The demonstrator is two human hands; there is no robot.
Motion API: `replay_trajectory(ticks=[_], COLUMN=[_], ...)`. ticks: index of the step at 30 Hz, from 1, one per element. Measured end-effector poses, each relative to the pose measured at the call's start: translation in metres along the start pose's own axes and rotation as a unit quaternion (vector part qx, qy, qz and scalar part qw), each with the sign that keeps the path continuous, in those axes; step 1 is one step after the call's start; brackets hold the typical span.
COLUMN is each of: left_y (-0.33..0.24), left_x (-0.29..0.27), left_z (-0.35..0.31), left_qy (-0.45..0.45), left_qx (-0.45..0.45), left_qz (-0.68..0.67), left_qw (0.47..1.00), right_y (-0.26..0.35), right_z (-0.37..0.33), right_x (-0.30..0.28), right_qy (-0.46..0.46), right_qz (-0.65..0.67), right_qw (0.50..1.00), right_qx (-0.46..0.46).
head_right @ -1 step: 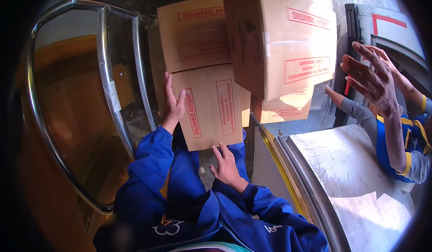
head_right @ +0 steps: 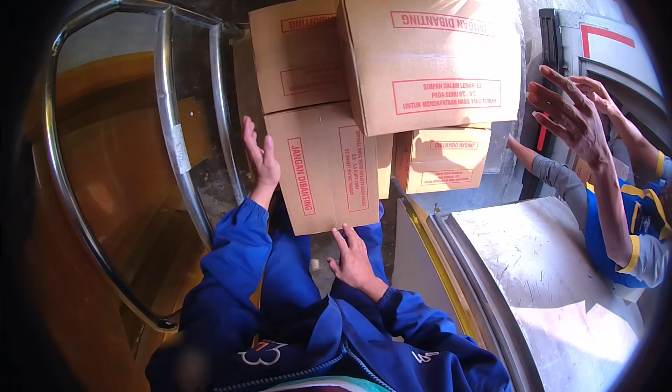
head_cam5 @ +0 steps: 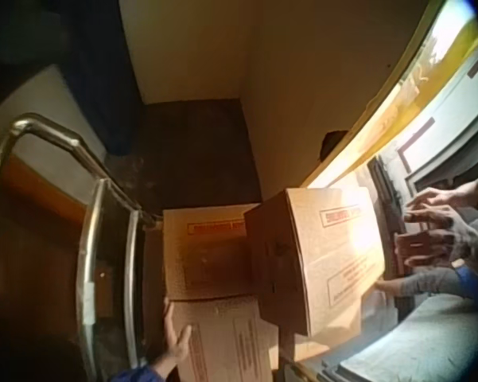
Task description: The person opens a yellow curtain and loads cardboard boxes onto a metal hand truck from a delivery vehicle. They then push the hand truck into a room and set it down near a desk.
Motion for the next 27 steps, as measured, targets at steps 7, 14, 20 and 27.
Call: replay_trajectory(ticks=[7,14,20,27], left_y=[0.008,-0.026,-0.096,-0.101], left_x=[-0.045,0.006,0.045,0.012], left_z=[0.072,0.114,-0.005,0.082], left_qy=[-0.091,0.007,0.145,-0.074], left_qx=[-0.113,0.023,0.029,0.014], left_qz=[-0.226,-0.003,-0.246,-0.286], left_qw=[0.963,1.000,0.958,0.955], right_y=[-0.080,-0.139,-0.124,-0.015], right_z=[0.033,0.155,0.187,0.072], right_x=[-0.094,-0.357,-0.382,-0.181], right_qy=[-0.262,-0.552,-0.546,-0.347], right_qz=[0.104,0.214,0.230,0.391], right_qw=[0.957,0.806,0.798,0.829], right_qx=[0.062,-0.009,0.109,0.201])
Point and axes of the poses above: each hand's wrist, its own z-axis towards the middle knuckle, its own x-axis out of the palm, y = z × x, the point moved 1 cm from there along z, towards the middle knuckle, and after that the axes turned 3 degrees about z, right-handed, at the moved point
